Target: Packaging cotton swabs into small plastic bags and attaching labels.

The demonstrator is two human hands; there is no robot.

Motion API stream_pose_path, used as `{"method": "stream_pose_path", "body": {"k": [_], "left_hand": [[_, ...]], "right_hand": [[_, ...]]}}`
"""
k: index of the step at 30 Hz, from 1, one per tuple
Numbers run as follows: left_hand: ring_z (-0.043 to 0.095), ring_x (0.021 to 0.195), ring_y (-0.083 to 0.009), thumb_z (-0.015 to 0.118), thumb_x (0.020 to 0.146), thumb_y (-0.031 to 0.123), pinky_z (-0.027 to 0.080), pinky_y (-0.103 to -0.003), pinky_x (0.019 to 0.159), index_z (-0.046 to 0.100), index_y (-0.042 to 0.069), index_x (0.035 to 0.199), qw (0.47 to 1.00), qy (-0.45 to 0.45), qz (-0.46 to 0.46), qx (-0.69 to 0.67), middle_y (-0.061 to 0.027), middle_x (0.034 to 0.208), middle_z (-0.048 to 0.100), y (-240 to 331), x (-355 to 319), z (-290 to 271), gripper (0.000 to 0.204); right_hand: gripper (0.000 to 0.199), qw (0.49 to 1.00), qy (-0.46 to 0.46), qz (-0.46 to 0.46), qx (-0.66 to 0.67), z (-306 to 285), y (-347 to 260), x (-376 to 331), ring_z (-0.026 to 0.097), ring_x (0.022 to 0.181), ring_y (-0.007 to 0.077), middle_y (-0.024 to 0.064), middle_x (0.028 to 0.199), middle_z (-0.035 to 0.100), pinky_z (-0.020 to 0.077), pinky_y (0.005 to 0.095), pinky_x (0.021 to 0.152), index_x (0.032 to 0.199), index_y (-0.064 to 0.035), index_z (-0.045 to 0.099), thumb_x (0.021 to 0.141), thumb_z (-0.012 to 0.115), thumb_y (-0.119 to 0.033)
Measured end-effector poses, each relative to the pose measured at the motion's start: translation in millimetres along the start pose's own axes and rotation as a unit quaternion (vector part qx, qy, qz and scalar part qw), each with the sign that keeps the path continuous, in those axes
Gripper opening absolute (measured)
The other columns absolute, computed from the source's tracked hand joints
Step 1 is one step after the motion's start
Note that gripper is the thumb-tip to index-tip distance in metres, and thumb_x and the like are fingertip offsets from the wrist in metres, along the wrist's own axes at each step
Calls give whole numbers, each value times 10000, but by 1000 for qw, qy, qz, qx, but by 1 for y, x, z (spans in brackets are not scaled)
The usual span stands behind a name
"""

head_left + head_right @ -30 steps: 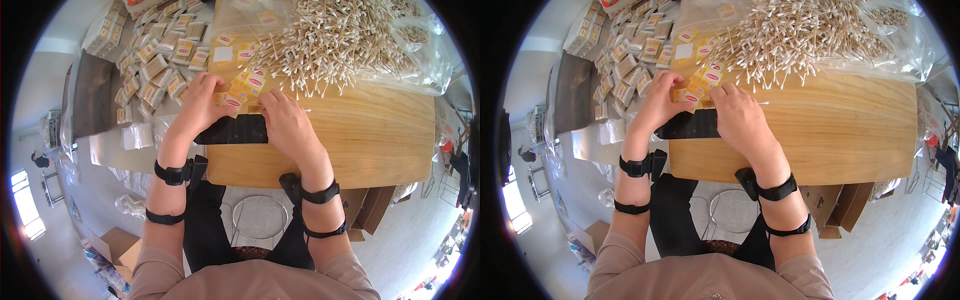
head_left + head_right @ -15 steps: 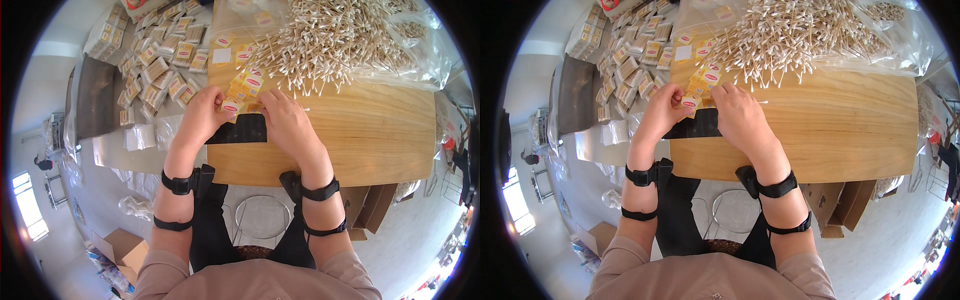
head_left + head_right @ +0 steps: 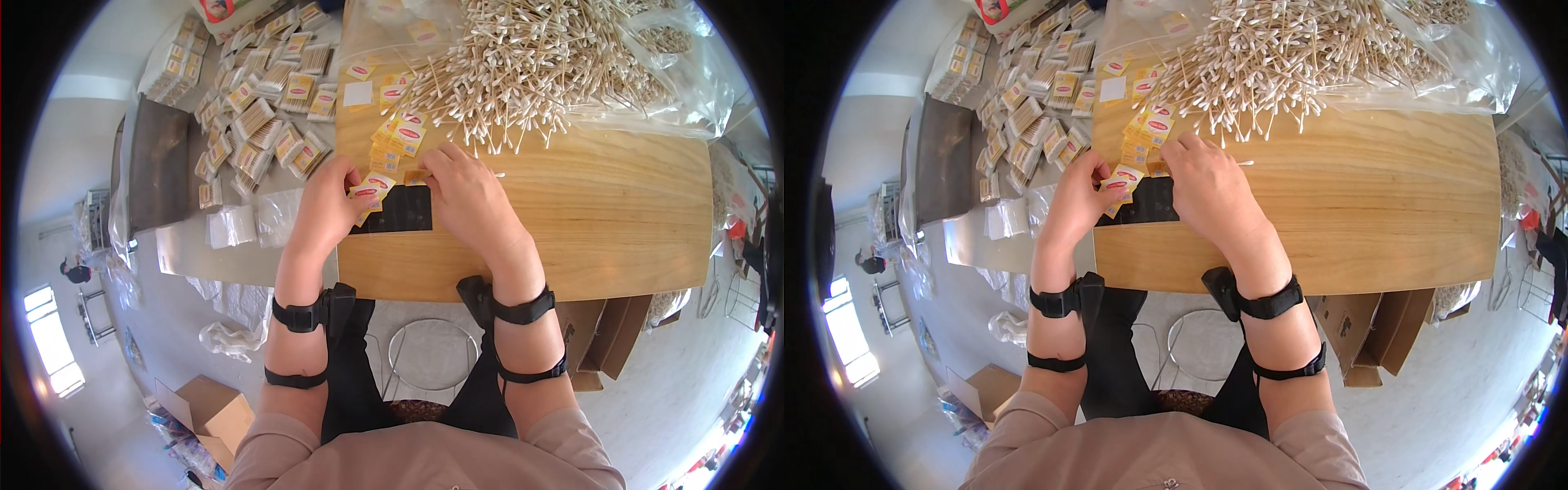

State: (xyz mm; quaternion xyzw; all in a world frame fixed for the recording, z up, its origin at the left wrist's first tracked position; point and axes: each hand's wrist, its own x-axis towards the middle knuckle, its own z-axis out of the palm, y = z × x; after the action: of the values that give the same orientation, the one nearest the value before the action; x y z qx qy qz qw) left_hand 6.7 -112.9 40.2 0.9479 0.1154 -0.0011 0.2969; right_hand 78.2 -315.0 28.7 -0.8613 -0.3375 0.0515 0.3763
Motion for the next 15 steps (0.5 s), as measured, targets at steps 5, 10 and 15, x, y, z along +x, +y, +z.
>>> {"method": "stream_pose_path", "body": {"k": [5,10,15], "left_hand": [[617,731,-347,730,738,-31,481,-425,646,517,22,924,999,11,-10,-41,-156,800,619,20,-7,1,288],[635,776,-322,690,742,-97,507,-390,674,516,8,987,986,26,163,32,-138,824,622,34,-3,5,318],[645,821,-318,671,733,-117,521,-392,711,534,15,1050,984,0,177,36,-138,881,635,32,0,9,370]], "right_hand": [[156,1000,-20,-18,7,-1,3,-2,611,916,354,154,933,585,517,444,748,942,-10,564,788,558,21],[160,999,-12,-28,23,6,-6,-2,612,916,354,157,935,583,521,440,745,938,-15,544,786,584,14],[150,999,6,-12,41,8,-12,-1,617,899,365,173,956,568,522,455,732,930,-16,535,801,610,1]]}}
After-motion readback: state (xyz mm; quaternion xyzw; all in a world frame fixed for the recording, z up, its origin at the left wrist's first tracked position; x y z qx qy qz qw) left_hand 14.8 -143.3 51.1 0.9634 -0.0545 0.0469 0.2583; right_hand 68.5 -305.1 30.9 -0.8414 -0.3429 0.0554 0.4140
